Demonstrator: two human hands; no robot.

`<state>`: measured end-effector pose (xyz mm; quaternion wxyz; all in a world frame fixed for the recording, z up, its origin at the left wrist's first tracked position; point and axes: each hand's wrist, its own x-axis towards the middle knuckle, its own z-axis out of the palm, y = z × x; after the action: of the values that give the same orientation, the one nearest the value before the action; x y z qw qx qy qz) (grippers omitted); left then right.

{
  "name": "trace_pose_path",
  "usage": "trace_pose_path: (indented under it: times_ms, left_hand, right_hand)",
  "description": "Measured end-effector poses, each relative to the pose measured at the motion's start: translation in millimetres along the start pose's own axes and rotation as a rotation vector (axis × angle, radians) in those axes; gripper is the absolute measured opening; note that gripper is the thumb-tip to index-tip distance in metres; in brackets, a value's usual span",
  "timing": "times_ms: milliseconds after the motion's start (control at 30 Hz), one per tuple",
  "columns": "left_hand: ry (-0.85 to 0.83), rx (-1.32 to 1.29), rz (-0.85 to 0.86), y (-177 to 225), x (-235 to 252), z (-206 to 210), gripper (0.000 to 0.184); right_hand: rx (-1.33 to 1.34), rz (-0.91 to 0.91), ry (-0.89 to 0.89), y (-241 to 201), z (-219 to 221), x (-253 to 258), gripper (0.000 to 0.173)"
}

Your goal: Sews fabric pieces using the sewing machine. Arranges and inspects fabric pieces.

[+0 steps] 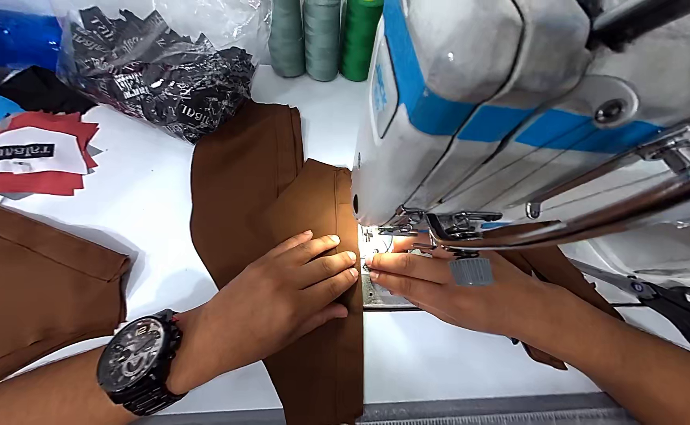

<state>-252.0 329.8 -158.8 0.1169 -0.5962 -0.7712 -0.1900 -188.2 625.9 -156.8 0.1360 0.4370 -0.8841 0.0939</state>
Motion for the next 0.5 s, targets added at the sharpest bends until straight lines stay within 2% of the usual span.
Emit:
trace_pose_path:
  times_ms: [133,267,500]
  left_hand:
    - [-0.025,-0.044,-0.027,2,-2,0,0.037]
    - [-0.028,-0.065,-0.012,0,-3,0,0.034]
    - [-0.027,-0.069,0.005,-5,-4,0,0.034]
  right_hand:
    - [0.04,0.022,0.033,4,8,-4,0.029]
    - [0.128,0.04,-0.069,4,-2,4,0.028]
    - [0.113,0.028,-0.107,4,-4,8,0.03]
